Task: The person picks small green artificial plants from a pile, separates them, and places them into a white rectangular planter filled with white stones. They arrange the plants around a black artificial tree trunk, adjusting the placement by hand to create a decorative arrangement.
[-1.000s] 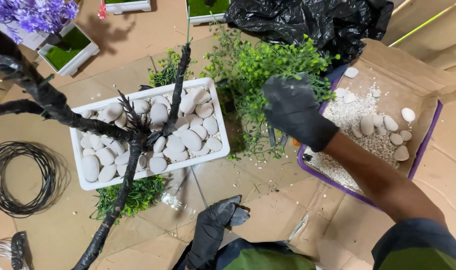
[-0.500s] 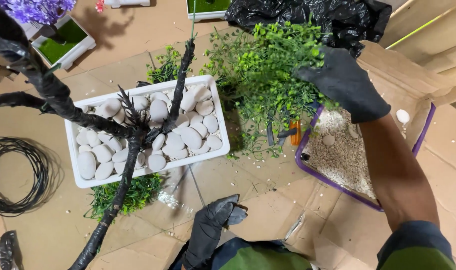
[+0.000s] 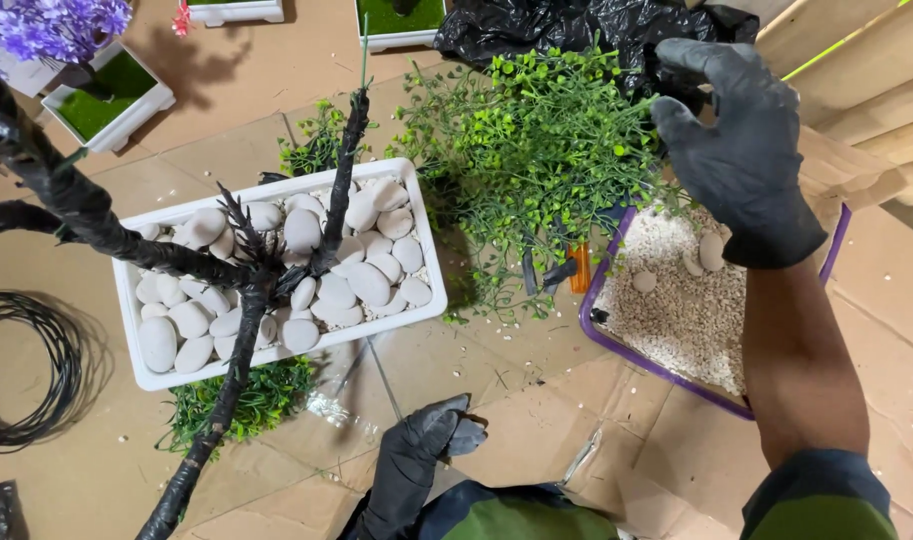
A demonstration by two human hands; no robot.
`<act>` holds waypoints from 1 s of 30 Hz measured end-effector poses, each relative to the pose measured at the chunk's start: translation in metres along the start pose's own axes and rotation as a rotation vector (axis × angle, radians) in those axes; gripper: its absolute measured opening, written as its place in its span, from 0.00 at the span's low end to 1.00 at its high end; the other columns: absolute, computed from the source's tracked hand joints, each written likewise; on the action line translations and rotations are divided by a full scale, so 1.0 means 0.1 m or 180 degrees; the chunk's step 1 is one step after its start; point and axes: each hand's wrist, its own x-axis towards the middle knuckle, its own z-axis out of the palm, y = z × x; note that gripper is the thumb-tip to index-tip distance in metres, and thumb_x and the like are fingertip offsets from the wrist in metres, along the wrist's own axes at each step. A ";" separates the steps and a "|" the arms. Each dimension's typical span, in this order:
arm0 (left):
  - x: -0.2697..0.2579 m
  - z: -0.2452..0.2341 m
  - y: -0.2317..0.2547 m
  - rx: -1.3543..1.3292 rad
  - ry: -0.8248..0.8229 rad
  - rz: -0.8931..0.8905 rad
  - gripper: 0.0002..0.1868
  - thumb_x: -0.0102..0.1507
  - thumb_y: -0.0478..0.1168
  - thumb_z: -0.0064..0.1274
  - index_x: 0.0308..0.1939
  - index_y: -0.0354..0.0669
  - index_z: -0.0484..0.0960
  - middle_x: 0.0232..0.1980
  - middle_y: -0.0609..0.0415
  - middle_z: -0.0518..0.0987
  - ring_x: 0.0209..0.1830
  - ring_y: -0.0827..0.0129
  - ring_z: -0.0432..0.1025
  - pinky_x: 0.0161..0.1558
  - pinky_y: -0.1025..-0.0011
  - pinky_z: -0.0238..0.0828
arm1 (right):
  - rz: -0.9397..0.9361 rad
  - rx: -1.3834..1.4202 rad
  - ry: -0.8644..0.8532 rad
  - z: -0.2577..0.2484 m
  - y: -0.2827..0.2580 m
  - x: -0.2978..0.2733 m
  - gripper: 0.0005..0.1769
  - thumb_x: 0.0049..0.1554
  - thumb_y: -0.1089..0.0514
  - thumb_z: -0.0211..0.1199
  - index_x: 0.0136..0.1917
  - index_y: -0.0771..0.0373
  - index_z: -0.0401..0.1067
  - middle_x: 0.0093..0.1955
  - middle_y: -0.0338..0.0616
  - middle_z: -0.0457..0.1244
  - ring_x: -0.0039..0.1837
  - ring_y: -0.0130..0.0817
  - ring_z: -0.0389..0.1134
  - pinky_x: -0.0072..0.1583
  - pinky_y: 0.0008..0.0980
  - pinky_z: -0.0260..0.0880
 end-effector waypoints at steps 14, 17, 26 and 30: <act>0.88 -0.35 -1.15 -0.0787 -0.1037 -0.0184 0.38 0.64 0.49 0.53 0.74 0.32 0.64 0.56 0.29 0.83 0.53 0.42 0.82 0.52 0.58 0.85 | -0.0126 -0.0009 0.0186 0.91 -0.49 0.13 0.08 0.60 0.59 0.70 0.52 0.56 0.75 0.58 0.41 0.64 0.56 0.37 0.63 0.55 0.36 0.61; 0.42 -0.19 -0.61 -0.0654 -0.0721 0.0129 0.36 0.62 0.49 0.54 0.70 0.29 0.71 0.51 0.32 0.87 0.50 0.48 0.84 0.50 0.63 0.87 | 0.0046 0.0752 0.0125 0.75 -0.58 0.26 0.04 0.64 0.64 0.68 0.52 0.60 0.74 0.54 0.45 0.63 0.51 0.36 0.63 0.46 0.31 0.68; -0.08 0.01 0.02 -0.0597 -0.0133 0.0289 0.27 0.63 0.44 0.55 0.61 0.28 0.82 0.45 0.35 0.89 0.42 0.53 0.86 0.50 0.65 0.88 | 0.0174 0.2893 0.0314 0.15 -1.06 0.43 0.07 0.66 0.73 0.64 0.51 0.68 0.68 0.61 0.59 0.65 0.62 0.45 0.71 0.63 0.36 0.76; -0.15 0.03 0.09 -0.0463 -0.0173 0.0494 0.27 0.63 0.46 0.53 0.61 0.30 0.82 0.44 0.38 0.90 0.43 0.55 0.87 0.51 0.66 0.88 | 0.0658 0.3409 0.0622 0.03 -1.14 0.38 0.07 0.58 0.61 0.60 0.48 0.66 0.69 0.45 0.50 0.65 0.59 0.56 0.79 0.68 0.53 0.87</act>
